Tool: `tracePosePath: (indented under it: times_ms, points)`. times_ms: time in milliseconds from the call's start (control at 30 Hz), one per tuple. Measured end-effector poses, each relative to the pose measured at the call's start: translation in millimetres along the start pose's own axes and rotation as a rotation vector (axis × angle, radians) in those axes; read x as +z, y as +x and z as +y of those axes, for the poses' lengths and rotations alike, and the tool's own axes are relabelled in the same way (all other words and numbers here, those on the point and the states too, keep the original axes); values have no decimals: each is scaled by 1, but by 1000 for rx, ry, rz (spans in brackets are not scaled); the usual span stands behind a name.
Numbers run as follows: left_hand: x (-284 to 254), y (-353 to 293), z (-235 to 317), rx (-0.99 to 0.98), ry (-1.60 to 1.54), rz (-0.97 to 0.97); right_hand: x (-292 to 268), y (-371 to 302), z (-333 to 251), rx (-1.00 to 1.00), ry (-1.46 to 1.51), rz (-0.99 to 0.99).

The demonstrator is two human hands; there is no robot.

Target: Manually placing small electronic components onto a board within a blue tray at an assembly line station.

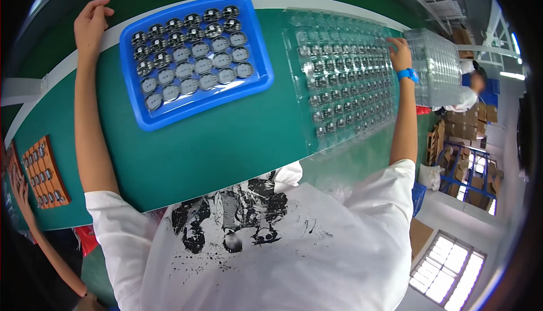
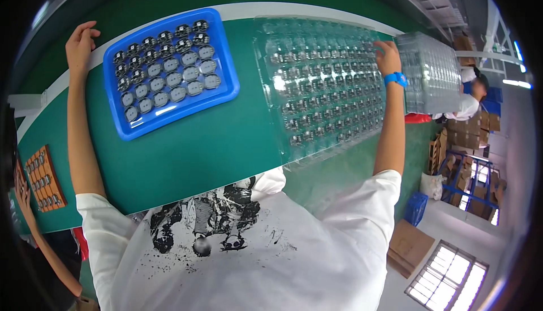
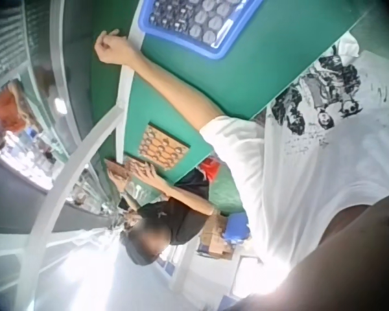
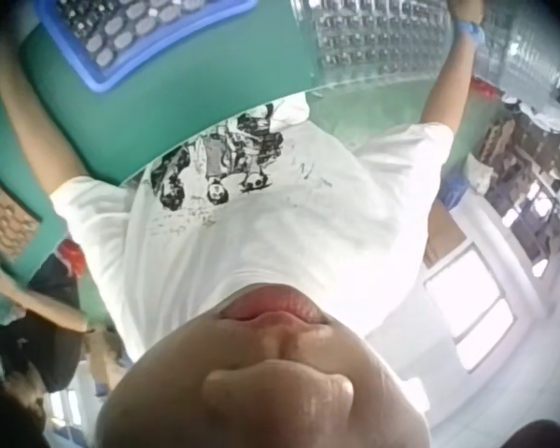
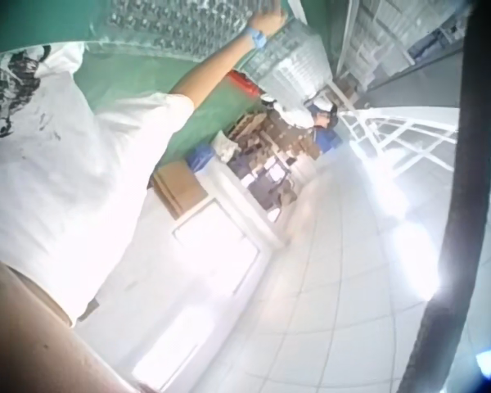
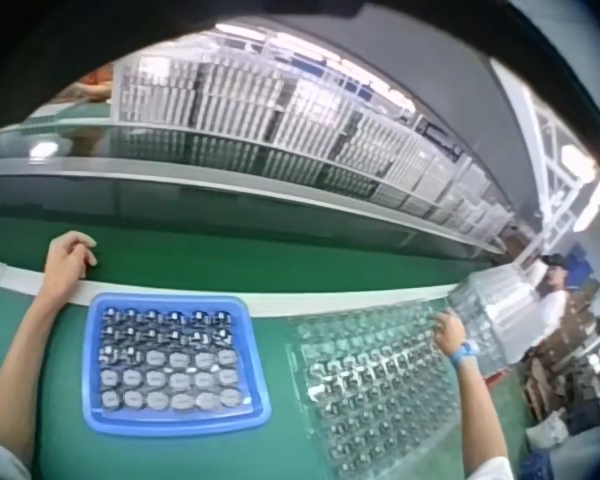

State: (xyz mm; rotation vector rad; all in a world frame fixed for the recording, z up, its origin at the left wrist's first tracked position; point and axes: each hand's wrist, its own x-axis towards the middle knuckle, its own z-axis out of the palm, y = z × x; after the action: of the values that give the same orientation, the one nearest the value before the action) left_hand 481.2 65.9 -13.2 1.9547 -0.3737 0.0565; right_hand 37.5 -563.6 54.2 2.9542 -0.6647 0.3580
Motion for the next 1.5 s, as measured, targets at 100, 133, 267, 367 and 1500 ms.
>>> tracePosePath:
  times_ms: [100, 133, 267, 367, 1500]
  points:
    - [2, -3, 4, 6, -20, -19, 5, 1, 0, 22, -37, -11]
    - [1, -2, 1, 3, -22, -18, 3, 2, -1, 24, -41, -16]
    - [3, 2, -3, 10, -3, -18, -6, -2, -6, -25, -67, 121]
    - [-9, -1, -6, 17, 6, -3, -9, 8, -37, -66, 6, 213]
    - [-26, -11, -3, 143, -39, 154, -53, 40, -212, -358, 350, 145]
